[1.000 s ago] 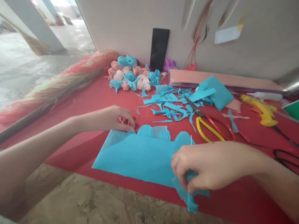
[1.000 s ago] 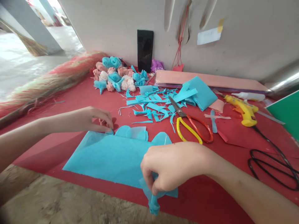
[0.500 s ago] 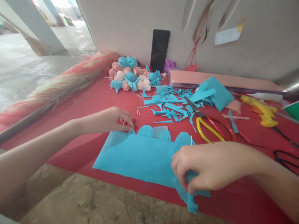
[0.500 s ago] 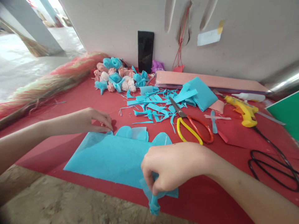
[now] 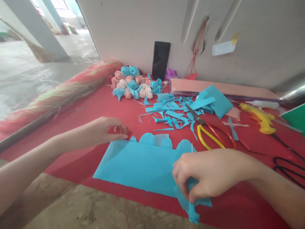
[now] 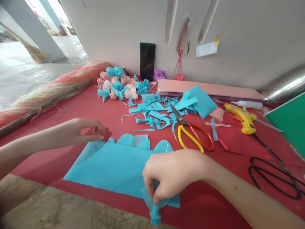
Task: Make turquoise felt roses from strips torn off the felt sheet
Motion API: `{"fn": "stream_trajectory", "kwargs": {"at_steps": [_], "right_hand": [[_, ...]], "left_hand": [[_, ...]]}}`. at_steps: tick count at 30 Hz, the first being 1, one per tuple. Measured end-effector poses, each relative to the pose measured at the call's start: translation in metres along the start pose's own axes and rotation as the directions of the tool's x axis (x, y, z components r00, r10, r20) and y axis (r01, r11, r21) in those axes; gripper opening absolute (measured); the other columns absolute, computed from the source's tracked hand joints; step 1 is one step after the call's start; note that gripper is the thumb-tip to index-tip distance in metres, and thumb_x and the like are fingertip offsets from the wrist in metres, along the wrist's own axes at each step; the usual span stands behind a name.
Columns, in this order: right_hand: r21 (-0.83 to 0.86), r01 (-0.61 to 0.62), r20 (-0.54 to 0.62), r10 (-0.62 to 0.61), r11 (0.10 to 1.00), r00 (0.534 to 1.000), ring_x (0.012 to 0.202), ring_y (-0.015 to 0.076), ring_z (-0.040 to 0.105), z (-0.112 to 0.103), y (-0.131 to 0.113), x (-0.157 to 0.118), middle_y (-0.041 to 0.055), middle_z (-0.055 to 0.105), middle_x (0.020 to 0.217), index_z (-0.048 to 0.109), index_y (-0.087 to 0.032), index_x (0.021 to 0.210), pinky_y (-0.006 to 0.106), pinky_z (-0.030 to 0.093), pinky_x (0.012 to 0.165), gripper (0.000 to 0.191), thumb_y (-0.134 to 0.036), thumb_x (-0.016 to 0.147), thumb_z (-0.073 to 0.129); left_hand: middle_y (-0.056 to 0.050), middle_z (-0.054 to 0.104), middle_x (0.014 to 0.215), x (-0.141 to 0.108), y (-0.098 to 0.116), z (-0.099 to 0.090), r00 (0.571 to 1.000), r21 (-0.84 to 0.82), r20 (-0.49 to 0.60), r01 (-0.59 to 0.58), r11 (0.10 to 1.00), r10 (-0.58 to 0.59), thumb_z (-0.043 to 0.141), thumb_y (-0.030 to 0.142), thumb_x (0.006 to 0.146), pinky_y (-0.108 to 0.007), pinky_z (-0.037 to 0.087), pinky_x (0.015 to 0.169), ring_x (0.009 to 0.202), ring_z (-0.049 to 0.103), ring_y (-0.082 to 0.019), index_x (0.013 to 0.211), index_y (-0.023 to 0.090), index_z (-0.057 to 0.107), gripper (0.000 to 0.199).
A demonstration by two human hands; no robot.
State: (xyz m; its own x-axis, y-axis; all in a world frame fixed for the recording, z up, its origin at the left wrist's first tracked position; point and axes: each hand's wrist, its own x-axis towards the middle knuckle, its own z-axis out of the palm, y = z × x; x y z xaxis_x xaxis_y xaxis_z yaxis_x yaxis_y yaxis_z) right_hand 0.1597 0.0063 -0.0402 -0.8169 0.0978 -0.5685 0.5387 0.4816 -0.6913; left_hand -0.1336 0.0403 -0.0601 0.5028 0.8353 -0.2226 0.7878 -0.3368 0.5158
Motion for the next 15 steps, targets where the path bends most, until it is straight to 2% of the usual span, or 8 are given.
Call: {"fn": "stream_trajectory", "kwargs": {"at_steps": [3, 6, 11, 13, 15], "right_hand": [[0.002, 0.008, 0.002, -0.008, 1.000, 1.000, 0.081, 0.0168, 0.064, 0.000, 0.001, 0.001, 0.0071, 0.072, 0.083, 0.076, -0.009, 0.084, 0.022, 0.047, 0.072, 0.013, -0.010, 0.075, 0.067], [-0.011, 0.014, -0.010, -0.014, 1.000, 1.000, 0.081, 0.0165, 0.064, 0.001, 0.001, 0.001, 0.0067, 0.071, 0.083, 0.076, -0.009, 0.083, 0.021, 0.046, 0.071, 0.012, -0.010, 0.075, 0.067], [-0.028, 0.032, -0.039, -0.033, 0.999, 0.999, 0.080, 0.0170, 0.064, 0.002, -0.001, -0.001, 0.0065, 0.071, 0.080, 0.077, -0.008, 0.082, 0.021, 0.047, 0.072, 0.011, -0.009, 0.075, 0.068], [-0.028, 0.047, -0.064, -0.049, 0.999, 0.997, 0.078, 0.0168, 0.064, 0.000, -0.003, -0.003, 0.0063, 0.071, 0.078, 0.077, -0.008, 0.079, 0.021, 0.047, 0.069, 0.009, -0.007, 0.074, 0.069], [0.001, 0.088, -0.139, -0.087, 0.996, 0.986, 0.077, 0.0159, 0.064, -0.003, -0.006, -0.004, 0.0053, 0.070, 0.078, 0.076, -0.009, 0.077, 0.021, 0.047, 0.068, 0.008, -0.005, 0.074, 0.069]], "left_hand": [[-0.005, 0.069, 0.095, -0.010, -0.011, 0.003, 1.000, 0.012, 0.002, -0.001, 1.000, 0.001, 0.062, 0.036, 0.077, -0.029, 0.043, 0.078, 0.085, 0.061, -0.020, 0.084, 0.021, 0.065, 0.017], [-0.004, 0.068, 0.091, -0.016, -0.013, 0.003, 1.000, -0.003, 0.003, 0.009, 1.000, -0.009, 0.060, 0.032, 0.078, -0.028, 0.042, 0.076, 0.084, 0.060, -0.019, 0.079, 0.020, 0.063, 0.013], [-0.003, 0.069, 0.088, -0.020, 0.004, -0.002, 0.998, -0.051, -0.006, 0.066, 0.997, -0.066, 0.056, 0.034, 0.084, -0.024, 0.041, 0.067, 0.074, 0.059, -0.017, 0.081, 0.017, 0.062, 0.018], [-0.004, 0.069, 0.093, -0.020, 0.010, -0.003, 0.997, -0.079, -0.028, 0.063, 0.995, -0.066, 0.057, 0.032, 0.084, -0.024, 0.042, 0.071, 0.080, 0.060, -0.018, 0.084, 0.015, 0.063, 0.018], [-0.004, 0.068, 0.098, -0.019, 0.016, -0.003, 0.995, -0.107, -0.086, 0.050, 0.993, -0.059, 0.057, 0.031, 0.085, -0.025, 0.042, 0.078, 0.089, 0.060, -0.019, 0.089, 0.014, 0.062, 0.018]]}}
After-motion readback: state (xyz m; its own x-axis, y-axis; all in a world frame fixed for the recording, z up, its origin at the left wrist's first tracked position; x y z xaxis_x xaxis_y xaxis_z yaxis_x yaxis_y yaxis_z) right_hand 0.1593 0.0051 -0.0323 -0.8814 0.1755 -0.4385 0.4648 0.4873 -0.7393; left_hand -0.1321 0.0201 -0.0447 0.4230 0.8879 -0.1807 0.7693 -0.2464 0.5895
